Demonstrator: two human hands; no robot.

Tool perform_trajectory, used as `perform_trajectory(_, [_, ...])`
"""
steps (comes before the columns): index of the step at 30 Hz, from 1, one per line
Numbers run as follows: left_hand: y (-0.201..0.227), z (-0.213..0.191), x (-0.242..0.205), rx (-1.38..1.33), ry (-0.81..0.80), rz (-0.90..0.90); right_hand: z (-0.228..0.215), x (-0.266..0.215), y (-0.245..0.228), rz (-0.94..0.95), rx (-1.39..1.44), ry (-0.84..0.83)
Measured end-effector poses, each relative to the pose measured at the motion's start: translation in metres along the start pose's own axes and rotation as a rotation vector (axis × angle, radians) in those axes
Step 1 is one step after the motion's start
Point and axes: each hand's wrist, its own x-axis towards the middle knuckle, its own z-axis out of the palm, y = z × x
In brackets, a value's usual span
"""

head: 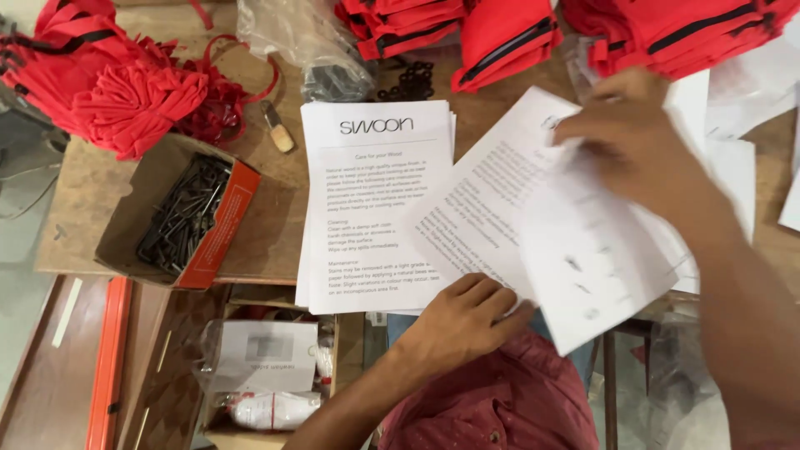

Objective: Inserting instruction manuals into small red hardware bags.

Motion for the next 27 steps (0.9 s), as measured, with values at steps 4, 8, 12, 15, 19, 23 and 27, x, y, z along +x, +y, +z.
perform_trajectory(4, [-0.006,0.004,-0.004,0.031,-0.006,-0.039,0.053,0.011,0.007,-0.093,0.007,-0.046])
perform_trajectory(8, [-0.002,0.006,-0.020,-0.027,0.014,-0.091,0.086,0.021,0.002,-0.149,-0.077,-0.142])
perform_trajectory(12, [0.006,0.002,-0.022,0.079,0.250,-0.181,0.102,0.039,-0.001,-0.080,0.074,-0.226])
perform_trajectory(15, [0.005,-0.001,-0.024,0.139,0.341,-0.206,0.120,0.033,0.000,-0.100,0.021,-0.285])
perform_trajectory(19, [-0.003,0.003,-0.030,0.080,0.174,-0.216,0.123,0.030,-0.008,-0.134,0.020,-0.196])
perform_trajectory(23, [-0.013,0.017,-0.037,0.079,0.306,-0.222,0.090,0.009,0.001,-0.007,0.050,0.134])
perform_trajectory(27, [-0.022,0.015,-0.037,0.068,0.612,-0.447,0.044,-0.050,0.008,0.482,0.188,0.215])
